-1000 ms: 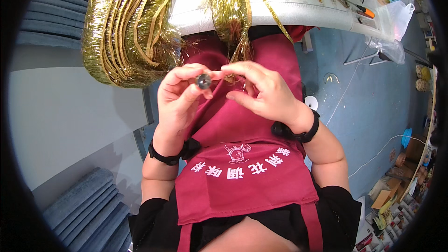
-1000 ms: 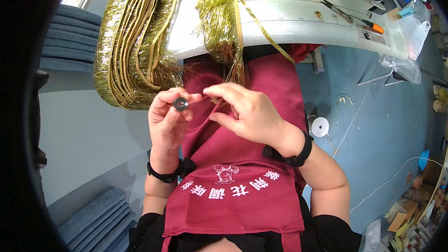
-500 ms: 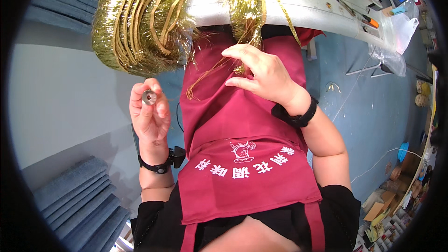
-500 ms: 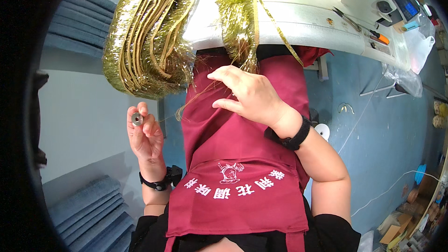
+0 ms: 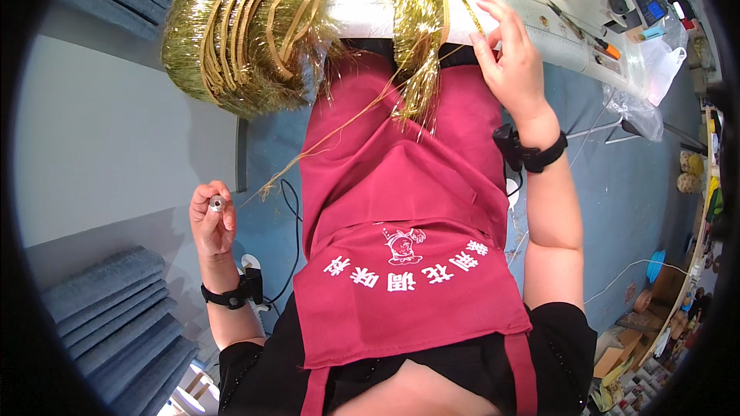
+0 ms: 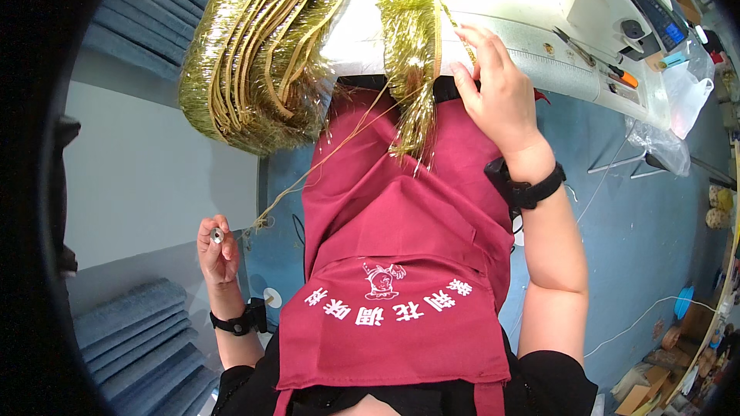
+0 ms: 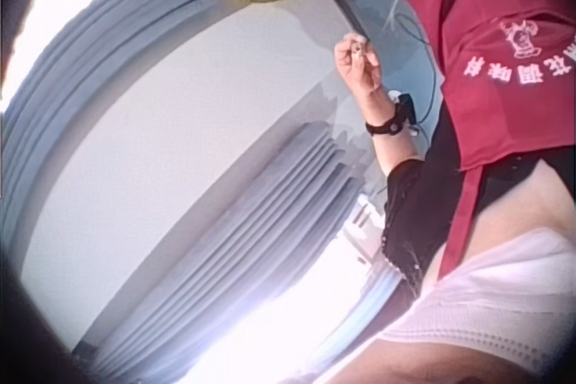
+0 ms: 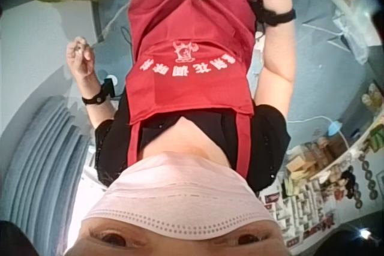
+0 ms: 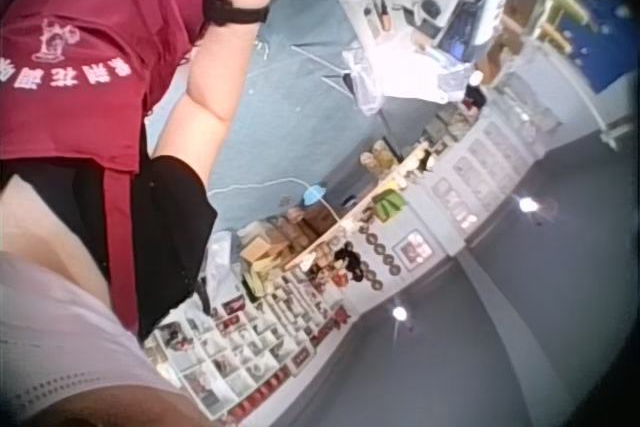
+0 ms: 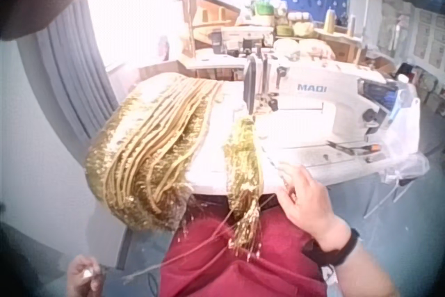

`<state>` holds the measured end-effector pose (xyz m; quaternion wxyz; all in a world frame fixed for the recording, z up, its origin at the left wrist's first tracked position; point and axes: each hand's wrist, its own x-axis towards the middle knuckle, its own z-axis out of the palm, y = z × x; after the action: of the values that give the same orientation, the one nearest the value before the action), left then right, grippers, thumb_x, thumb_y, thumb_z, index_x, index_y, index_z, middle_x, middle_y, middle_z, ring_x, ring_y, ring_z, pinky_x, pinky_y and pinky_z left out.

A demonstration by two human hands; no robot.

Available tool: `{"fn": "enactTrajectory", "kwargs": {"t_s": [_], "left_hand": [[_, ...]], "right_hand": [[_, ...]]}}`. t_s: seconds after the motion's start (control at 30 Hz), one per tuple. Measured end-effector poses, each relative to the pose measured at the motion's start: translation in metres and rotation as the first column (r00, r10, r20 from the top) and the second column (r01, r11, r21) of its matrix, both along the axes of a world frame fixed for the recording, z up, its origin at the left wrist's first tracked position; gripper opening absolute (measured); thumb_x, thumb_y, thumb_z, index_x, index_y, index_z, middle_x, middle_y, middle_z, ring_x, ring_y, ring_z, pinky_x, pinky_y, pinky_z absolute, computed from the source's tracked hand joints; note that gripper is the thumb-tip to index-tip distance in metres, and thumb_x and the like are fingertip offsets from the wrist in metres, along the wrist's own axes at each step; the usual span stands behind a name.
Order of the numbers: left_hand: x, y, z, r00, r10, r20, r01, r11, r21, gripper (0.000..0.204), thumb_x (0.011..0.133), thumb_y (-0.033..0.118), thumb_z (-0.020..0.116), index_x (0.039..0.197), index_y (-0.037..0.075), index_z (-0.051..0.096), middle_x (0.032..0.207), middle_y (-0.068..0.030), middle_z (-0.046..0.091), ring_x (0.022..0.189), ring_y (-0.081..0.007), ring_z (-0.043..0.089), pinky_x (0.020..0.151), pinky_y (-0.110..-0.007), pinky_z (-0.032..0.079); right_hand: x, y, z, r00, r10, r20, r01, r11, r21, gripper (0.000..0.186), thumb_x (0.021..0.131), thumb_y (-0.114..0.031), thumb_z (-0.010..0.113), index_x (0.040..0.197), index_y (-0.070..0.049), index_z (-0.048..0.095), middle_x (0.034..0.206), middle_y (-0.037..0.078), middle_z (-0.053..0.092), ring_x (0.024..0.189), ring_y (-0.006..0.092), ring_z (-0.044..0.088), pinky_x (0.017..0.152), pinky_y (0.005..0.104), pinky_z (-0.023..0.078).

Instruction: The person threads a sewing machine with gold thread, winds the bobbin, and prepares the machine for sewing. They guide the thread through the machine's tensioners and needle area, then wind the bobbin and place it into the machine.

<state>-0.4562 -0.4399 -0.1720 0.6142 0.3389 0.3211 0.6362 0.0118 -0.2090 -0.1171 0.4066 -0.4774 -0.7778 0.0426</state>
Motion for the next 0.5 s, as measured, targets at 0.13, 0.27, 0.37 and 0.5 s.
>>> {"fn": "enactTrajectory", "kwargs": {"t_s": [0.13, 0.27, 0.37, 0.5], "left_hand": [[-0.01, -0.009, -0.014, 0.997, 0.039, -0.07, -0.04, 0.999, -0.019, 0.023, 0.1, 0.007, 0.064, 0.121, 0.0, 0.06, 0.115, -0.0156, 0.057, 0.066, -0.0088, 0.057, 0.057, -0.017, 0.049], [-0.021, -0.008, -0.033, 0.989, 0.118, -0.093, -0.122, 0.992, -0.045, 0.025, 0.101, 0.011, 0.063, 0.124, 0.003, 0.061, 0.117, -0.0163, 0.059, 0.065, -0.0093, 0.056, 0.057, -0.019, 0.046], [-0.028, -0.005, -0.041, 0.987, 0.148, -0.071, -0.152, 0.987, -0.059, 0.026, 0.102, 0.01, 0.061, 0.127, 0.002, 0.06, 0.12, -0.0154, 0.059, 0.067, -0.0072, 0.053, 0.057, -0.018, 0.044], [-0.027, 0.003, -0.041, 0.984, 0.162, -0.072, -0.168, 0.982, -0.091, 0.023, 0.102, 0.007, 0.059, 0.124, 0.001, 0.062, 0.118, -0.0151, 0.061, 0.063, -0.0063, 0.049, 0.056, -0.018, 0.043]], "right_hand": [[-0.005, -0.007, 0.005, 0.94, 0.024, 0.34, -0.061, 0.993, 0.099, 0.028, 0.088, -0.01, 0.066, 0.116, -0.01, 0.063, 0.103, 0.009, 0.069, 0.079, 0.0283, 0.068, 0.071, 0.0414, 0.056], [-0.013, -0.046, 0.006, 0.817, 0.388, 0.426, -0.397, 0.915, -0.071, 0.012, 0.086, -0.014, 0.069, 0.097, -0.009, 0.068, 0.087, 0.008, 0.068, 0.073, 0.0252, 0.065, 0.065, 0.0373, 0.052], [0.007, -0.068, 0.016, 0.744, 0.575, 0.339, -0.517, 0.818, -0.253, 0.01, 0.085, -0.013, 0.071, 0.094, -0.009, 0.07, 0.08, 0.004, 0.068, 0.07, 0.0237, 0.063, 0.063, 0.0351, 0.051], [0.056, -0.075, 0.04, 0.897, 0.434, 0.085, -0.383, 0.859, -0.34, 0.005, 0.093, -0.004, 0.066, 0.096, -0.006, 0.069, 0.088, 0.008, 0.072, 0.068, 0.0255, 0.061, 0.063, 0.0341, 0.048]]}}
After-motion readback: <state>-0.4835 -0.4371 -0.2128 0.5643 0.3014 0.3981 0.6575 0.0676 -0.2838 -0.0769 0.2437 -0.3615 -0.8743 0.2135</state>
